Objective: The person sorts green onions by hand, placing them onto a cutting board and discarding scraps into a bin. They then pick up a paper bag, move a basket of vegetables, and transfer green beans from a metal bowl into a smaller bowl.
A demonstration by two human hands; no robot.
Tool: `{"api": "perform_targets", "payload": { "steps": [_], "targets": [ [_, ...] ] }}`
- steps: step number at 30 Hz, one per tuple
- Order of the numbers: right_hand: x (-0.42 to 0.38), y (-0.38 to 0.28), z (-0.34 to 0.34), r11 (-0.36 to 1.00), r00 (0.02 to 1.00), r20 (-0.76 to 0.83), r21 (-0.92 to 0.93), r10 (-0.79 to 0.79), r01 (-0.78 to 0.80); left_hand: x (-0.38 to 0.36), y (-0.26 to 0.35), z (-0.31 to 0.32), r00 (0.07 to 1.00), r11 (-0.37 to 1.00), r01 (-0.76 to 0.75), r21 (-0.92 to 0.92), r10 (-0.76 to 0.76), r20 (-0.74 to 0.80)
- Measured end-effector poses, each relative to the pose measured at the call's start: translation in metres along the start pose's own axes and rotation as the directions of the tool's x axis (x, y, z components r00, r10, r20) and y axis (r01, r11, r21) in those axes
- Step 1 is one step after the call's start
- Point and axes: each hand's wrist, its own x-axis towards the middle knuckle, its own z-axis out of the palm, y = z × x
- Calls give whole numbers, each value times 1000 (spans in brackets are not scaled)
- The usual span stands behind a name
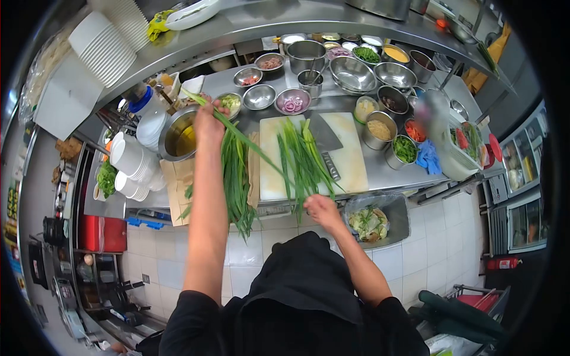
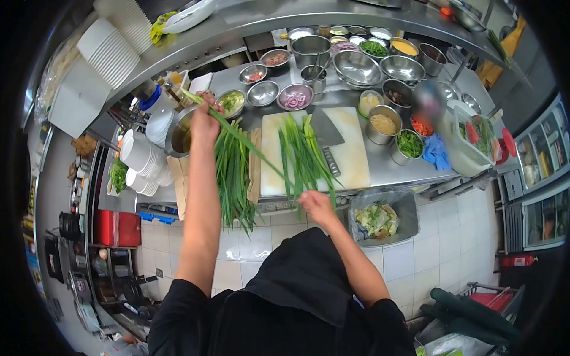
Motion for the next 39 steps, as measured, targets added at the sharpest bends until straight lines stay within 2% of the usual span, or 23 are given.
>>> {"api": "perform_targets", "payload": {
  "steps": [1,2,3,5,7,9,10,11,12,14,16,18,20,22,23,25,28,29,31,33,36,37,39],
  "targets": [
    [-18,-11,-3,979,984,-145,164,-101,124,-8,-19,8,994,997,43,58,-36,-106],
    [-31,-24,-9,949,959,-279,282,-57,138,-13,-38,14,974,990,89,112,-63,-216],
    [-38,-12,-26,920,900,-437,350,-5,175,-10,-69,4,973,993,115,13,-110,-201],
    [-53,19,-73,813,716,-674,512,181,277,-12,-119,0,958,991,112,-66,-126,-258],
    [-76,55,-123,897,481,-852,359,204,257,-12,-167,-6,932,992,123,31,-104,-347],
    [-99,85,-164,964,461,-863,262,209,53,-13,-205,-10,934,971,223,92,-185,-307],
    [-102,115,-187,999,435,-900,29,40,-32,-20,-212,-5,935,954,289,83,-263,-236],
    [-102,142,-209,972,418,-898,-202,-137,-116,-26,-208,3,913,850,386,359,-296,-281],
    [-105,153,-228,973,420,-897,-202,-138,-111,-29,-205,13,889,662,456,595,-314,-332],
    [-107,165,-254,908,546,-836,-274,-62,-317,-11,-249,-15,926,525,135,841,236,-296],
    [-104,166,-252,879,477,-866,-339,-151,-337,-13,-223,-33,945,386,63,920,274,-179],
    [-108,154,-247,832,522,-852,-317,-40,-455,12,-216,-107,926,213,22,977,363,-100],
    [-113,159,-238,808,538,-830,-414,-146,-420,1,-175,-123,906,123,145,982,381,-182],
    [-122,168,-225,840,596,-801,-360,-55,-406,1,-151,-138,919,-103,287,952,310,-243],
    [-127,173,-218,853,623,-782,-333,-11,-403,1,-146,-142,919,-102,293,951,305,-250],
    [-128,175,-202,875,671,-738,-276,73,-398,2,-140,-142,978,-201,206,958,73,-195],
    [-129,168,-170,797,620,-760,-245,196,-552,1,-154,-131,989,-300,136,944,-9,-146],
    [-128,167,-163,790,618,-760,-249,200,-561,2,-160,-130,976,-361,189,913,-35,-216],
    [-127,173,-153,799,718,-679,-343,153,-495,2,-168,-132,966,-308,232,923,-38,-256],
    [-124,169,-150,769,739,-646,-369,191,-522,0,-169,-131,934,-177,337,925,-57,-352],
    [-110,158,-133,786,756,-640,-395,136,-476,-12,-167,-123,983,-214,182,960,12,-184],
    [-104,151,-130,751,772,-609,-421,181,-508,-13,-162,-117,948,-225,267,937,-115,-298],
    [-89,143,-118,724,791,-577,-455,203,-518,-13,-162,-112,930,-221,321,921,-110,-350]
  ]
}}
